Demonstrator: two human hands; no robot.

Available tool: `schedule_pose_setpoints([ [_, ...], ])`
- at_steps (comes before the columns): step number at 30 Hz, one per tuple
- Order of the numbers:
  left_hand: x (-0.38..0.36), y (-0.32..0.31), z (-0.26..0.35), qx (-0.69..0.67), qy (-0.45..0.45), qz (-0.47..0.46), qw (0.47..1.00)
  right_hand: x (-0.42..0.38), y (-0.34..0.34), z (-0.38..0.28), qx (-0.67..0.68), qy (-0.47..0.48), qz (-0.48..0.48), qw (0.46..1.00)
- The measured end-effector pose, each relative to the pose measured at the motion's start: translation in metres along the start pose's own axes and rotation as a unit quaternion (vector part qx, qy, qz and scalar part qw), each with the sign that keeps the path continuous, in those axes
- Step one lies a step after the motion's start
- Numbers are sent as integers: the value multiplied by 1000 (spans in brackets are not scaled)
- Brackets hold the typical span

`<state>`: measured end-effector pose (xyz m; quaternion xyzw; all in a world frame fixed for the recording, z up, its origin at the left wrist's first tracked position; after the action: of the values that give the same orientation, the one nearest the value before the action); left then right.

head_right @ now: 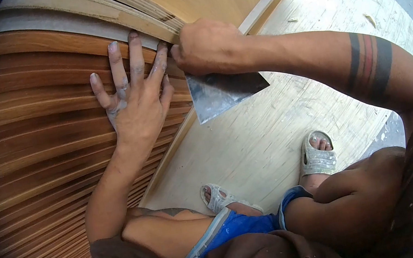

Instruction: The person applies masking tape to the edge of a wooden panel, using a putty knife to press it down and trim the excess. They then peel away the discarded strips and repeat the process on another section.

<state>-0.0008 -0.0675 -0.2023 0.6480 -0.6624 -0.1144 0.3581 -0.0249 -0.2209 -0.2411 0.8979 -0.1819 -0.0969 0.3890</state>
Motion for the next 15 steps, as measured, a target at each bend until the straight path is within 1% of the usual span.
schedule_pose_setpoints([
  [5,3,1,6,-2,-3,-5,1000,1,-2,1,-12,9,1,1000],
  [7,4,-1,7,8,-14,-36,999,-1,-3,6,-12,4,17,1000],
  [8,4,-1,7,6,-14,-35,999,-3,-4,10,-13,3,17,1000],
  [10,5,-3,8,37,-22,-28,999,-11,-11,15,30,43,-28,998],
  [11,6,-2,8,36,-22,-30,999,-16,-12,20,31,43,-30,998],
  [14,8,-1,11,51,-24,-35,998,-45,-24,32,129,1,-128,983],
  [15,8,-1,11,52,-24,-30,998,-51,-28,39,129,1,-129,983],
])
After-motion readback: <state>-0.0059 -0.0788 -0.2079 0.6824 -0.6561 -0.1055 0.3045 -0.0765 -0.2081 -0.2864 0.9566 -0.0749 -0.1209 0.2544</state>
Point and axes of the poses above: each hand's wrist, its own x-axis towards the middle knuckle, its own y-axis out of the back of the hand, z = x × y, the point moved 7 cm from there along x, towards the middle knuckle, and after that the axes turned 3 degrees about z, right-handed, at the moved point
